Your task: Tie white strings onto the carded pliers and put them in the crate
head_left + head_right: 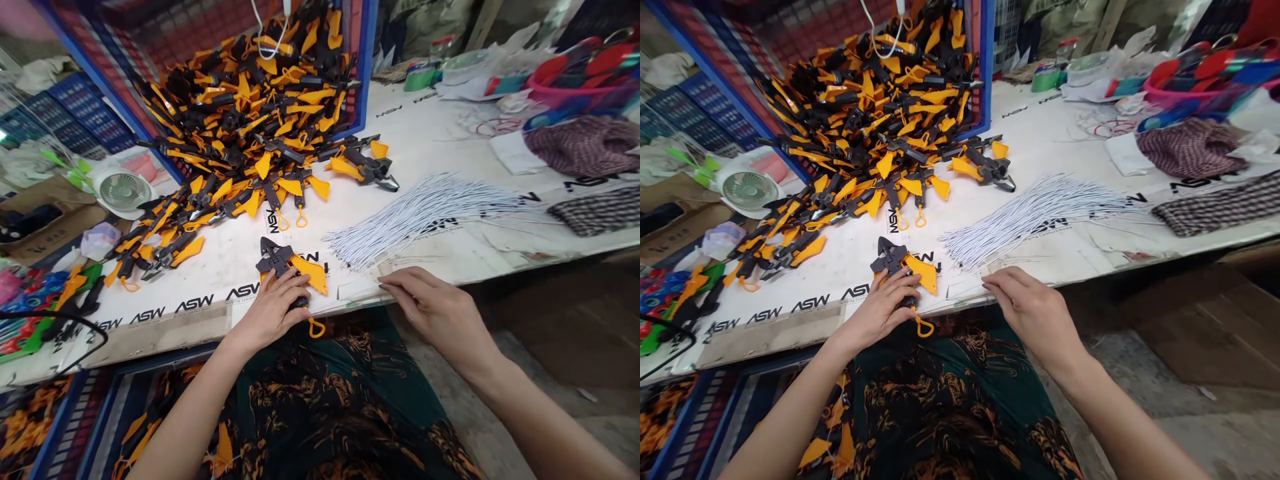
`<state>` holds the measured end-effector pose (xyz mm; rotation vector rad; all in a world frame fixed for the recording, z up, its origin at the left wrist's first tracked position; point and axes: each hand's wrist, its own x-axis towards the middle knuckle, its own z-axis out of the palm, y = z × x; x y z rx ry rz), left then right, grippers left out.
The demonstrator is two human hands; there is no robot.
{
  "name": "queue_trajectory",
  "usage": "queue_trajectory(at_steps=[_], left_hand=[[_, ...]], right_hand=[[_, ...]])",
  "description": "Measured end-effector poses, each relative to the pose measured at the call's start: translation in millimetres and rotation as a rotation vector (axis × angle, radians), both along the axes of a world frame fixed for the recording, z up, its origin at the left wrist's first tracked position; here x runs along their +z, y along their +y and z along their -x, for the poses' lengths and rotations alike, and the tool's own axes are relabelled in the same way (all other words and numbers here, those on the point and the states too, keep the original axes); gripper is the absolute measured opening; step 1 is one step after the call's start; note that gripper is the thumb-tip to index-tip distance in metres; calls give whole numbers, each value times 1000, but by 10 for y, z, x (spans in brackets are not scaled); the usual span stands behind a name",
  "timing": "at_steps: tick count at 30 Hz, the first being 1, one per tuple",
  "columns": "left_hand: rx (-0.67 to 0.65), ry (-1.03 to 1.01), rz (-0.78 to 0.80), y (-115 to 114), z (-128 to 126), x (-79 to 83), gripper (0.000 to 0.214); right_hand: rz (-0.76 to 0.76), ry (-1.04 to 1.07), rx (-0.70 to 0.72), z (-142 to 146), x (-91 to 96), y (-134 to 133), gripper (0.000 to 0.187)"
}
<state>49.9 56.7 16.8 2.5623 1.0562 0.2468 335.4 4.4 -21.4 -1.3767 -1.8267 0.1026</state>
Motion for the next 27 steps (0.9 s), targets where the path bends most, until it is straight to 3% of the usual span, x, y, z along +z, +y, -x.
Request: queue_trajectory(at_steps=[3,7,10,13,15,18,21,24,27], left_hand=[[20,-73,48,67,63,51,27],[186,-286,101,186,-19,155,35],[298,-382,336,270,-125,235,35],[322,-385,499,346,-172,280,27],[286,-299,395,390,-156,295,18],[210,-92,7,431,-100,310,13],[36,102,-297,424,-72,320,17],[-119,213,-428,381,-104,313,22],[-161,255,-486,347,-160,285,23]], right_hand=[[-86,44,53,109,57,60,19],[-158,120,259,629,122,113,20],[-204,77,432,1044,124,127,23],[-209,77,495,1293,88,130,22],[-184,91,500,1337,57,115,22],[-182,131,452,1262,6,37,28],[-189,150,402,1110,-59,-105,39],[-129,122,406,963,-156,-249,39],[-57,92,408,852,-261,-334,41]])
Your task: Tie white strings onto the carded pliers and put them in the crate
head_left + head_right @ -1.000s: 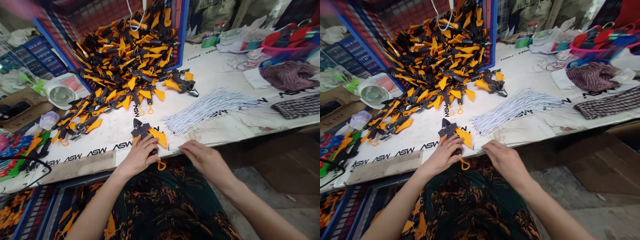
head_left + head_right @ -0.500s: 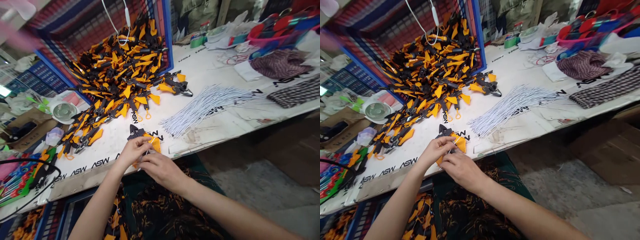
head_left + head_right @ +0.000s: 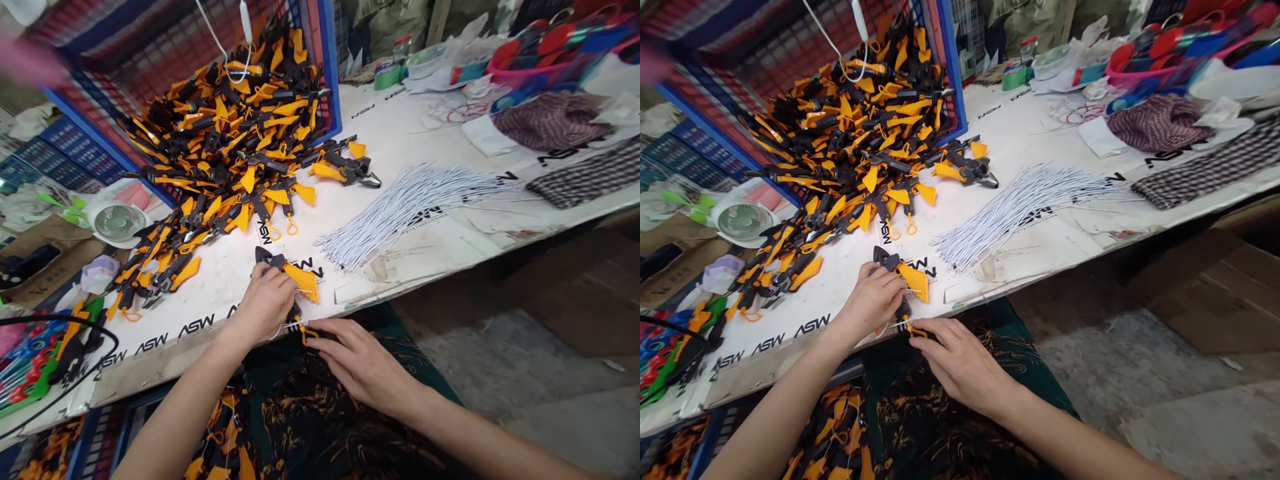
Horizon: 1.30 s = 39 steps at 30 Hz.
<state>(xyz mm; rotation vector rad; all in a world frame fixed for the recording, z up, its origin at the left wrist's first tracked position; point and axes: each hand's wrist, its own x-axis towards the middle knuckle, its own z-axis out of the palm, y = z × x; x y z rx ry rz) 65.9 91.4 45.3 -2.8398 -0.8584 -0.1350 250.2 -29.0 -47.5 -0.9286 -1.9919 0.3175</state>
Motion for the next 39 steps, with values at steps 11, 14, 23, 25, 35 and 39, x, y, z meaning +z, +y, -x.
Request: queue_trajectory(at_steps=[11,14,23,25,35,39], left_hand=[[50,-77,48,-74,-160,-61,23],[112,-122,31,-82,-174,-93,20],[55,-48,53,-103,-121,-56,21],[50,-39,67,-102,-119,-32,20],[14,8,175,-19,-85,52,20],[9,18,163,-22,-130,37,20]], right_hand=[[24,10,-134,-213,-36,121,34],[47,-11,-151,-251,-18,183,29],[66,-17,-170,-316,-26,192,29],[65,-24,-164,-323,-33,195,28],[66,-67,-168,-324,-79,241,26],[65,-75,-177,-324,-97,238,26]])
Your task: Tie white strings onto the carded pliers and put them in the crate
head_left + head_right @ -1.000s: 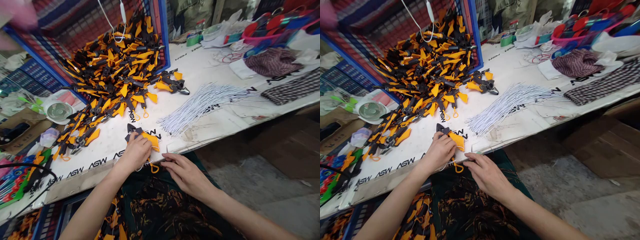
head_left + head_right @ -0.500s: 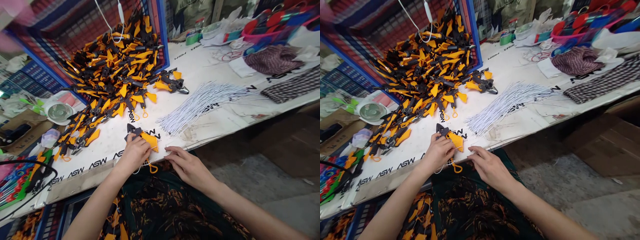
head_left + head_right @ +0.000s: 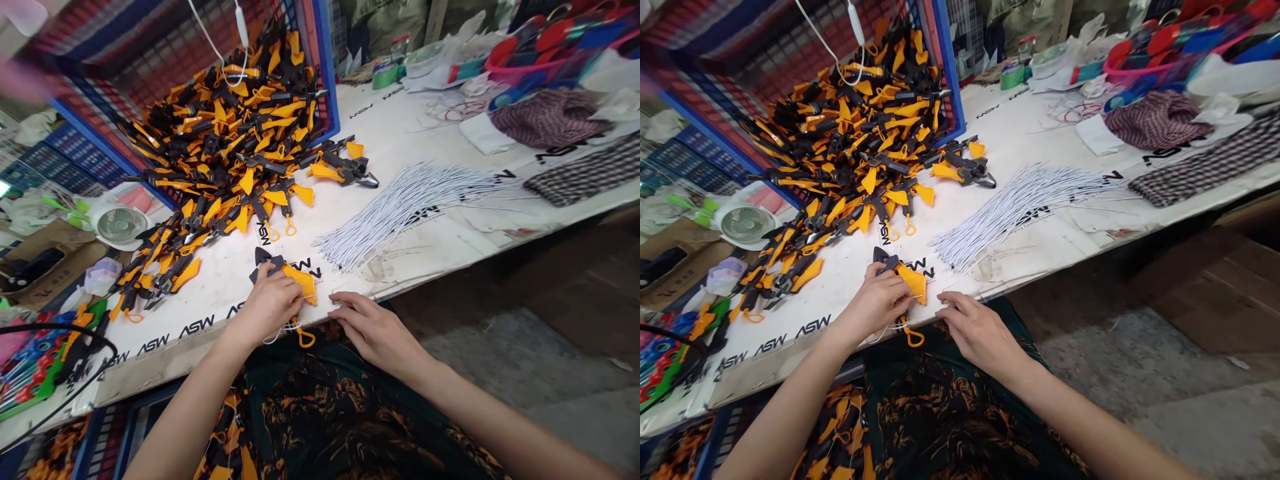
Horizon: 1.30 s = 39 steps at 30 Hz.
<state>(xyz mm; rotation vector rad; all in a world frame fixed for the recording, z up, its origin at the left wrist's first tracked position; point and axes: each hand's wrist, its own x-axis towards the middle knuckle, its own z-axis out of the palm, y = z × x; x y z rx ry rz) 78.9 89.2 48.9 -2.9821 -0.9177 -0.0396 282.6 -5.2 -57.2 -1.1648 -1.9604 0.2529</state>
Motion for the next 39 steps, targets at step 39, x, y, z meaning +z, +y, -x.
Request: queue_trajectory(at_steps=[39], left_hand=[[185,-329,-173,-261,145,-164,20]], right_hand=[[494,513,186,334,517,402,16]])
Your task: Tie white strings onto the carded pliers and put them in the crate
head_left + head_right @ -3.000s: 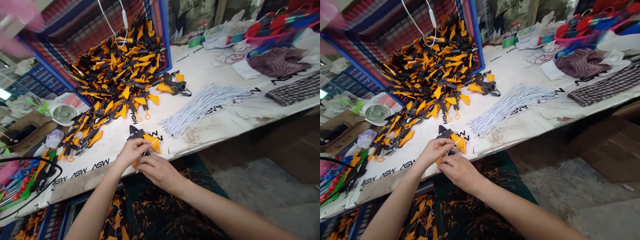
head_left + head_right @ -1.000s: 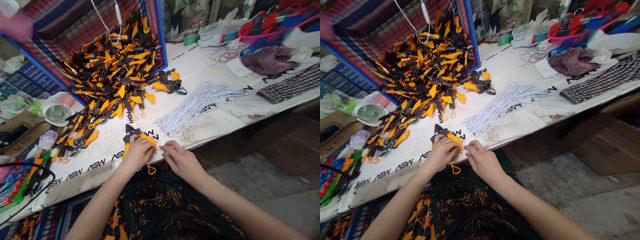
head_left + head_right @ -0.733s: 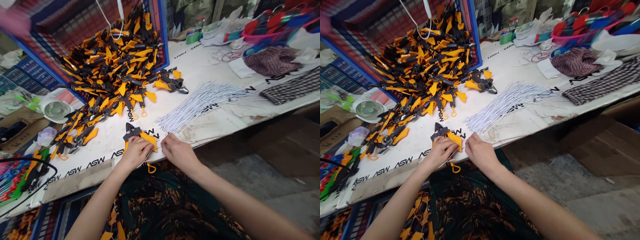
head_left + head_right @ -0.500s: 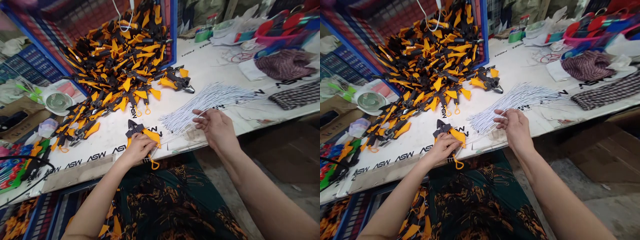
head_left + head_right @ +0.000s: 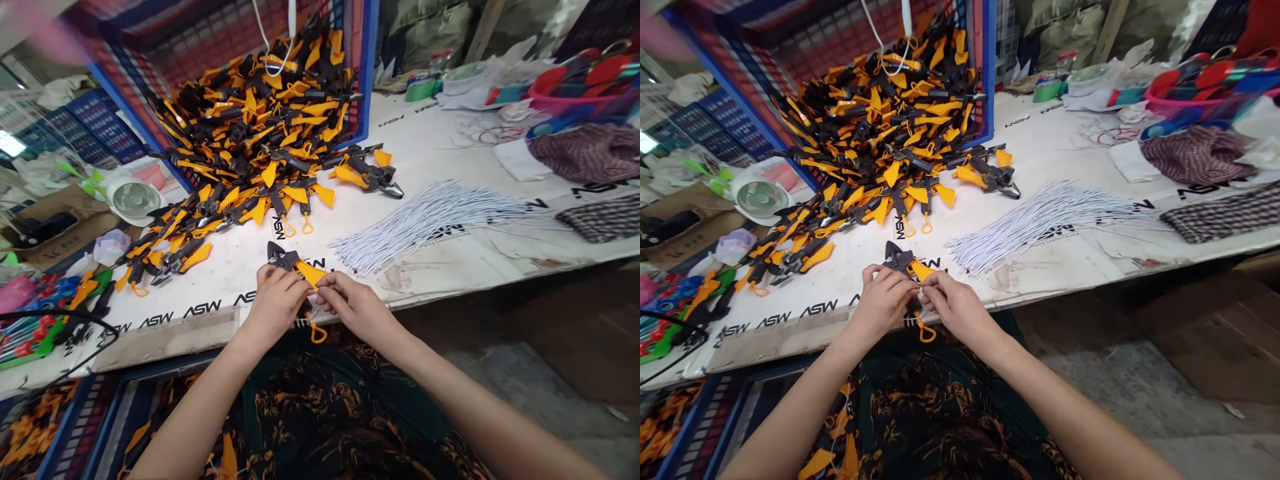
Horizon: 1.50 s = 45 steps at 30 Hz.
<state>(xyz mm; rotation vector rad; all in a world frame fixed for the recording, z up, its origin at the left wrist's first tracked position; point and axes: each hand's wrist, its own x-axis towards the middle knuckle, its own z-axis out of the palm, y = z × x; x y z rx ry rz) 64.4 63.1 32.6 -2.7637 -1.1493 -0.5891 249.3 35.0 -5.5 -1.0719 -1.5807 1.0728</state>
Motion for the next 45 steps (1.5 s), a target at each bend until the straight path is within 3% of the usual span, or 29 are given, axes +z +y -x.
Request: queue_trajectory(at_steps=[3,7,10,12,14,19,22,24,26,30,32,34,36,38,40,42,45], left_hand=[[99,-215,336,-43,39,33,29],[214,-792,1016,-146,37,-12,39],[259,-1151,1199,-245,-41,-107,38],[255,-1277,1131,-305,-101,-173,34],[237,-1246,927,-347,-135,-218,29],[85,-660,208,-340,-24,-181,15],[-15,-285,20,-275,95,-108,15],[-54,-136,13,-225,144,-74,15],[-63,-113,16,-185,156,-59,15],[-24,-312,13,-155,78,-72,12],[45,-477,97,-163,0,-83,12],[163,-710,309,-179,-90,-90,16],[266,-990,647,-198,-169,-90,26],[298,-1205,999,-212,-213,-78,35],[285,-1269,1167,-221,-210,-56,41],[284,-1161,1092,-221,-165,-31,40],[280,-838,773,-201,-59,4,30]], right_hand=[[-90,-103,6,-12,10,-4,16],[-258,-185,-47,-1,28,-49,15],[-241,-107,-131,87,26,-110,16],[-135,-22,-168,156,22,-147,18],[-6,86,-161,200,20,-170,23],[298,417,65,160,20,-146,38],[435,496,145,108,-6,-112,43],[479,487,131,94,-31,-87,44],[506,487,123,97,-49,-58,43],[504,567,149,143,-35,8,39],[463,591,130,183,-18,26,37],[355,548,60,223,-9,23,32],[141,404,-49,246,-7,3,25],[-142,209,-143,241,-6,-21,18],[-350,49,-171,211,1,-36,20],[-383,-47,-144,167,18,-32,20],[-189,-88,-43,104,46,7,17]])
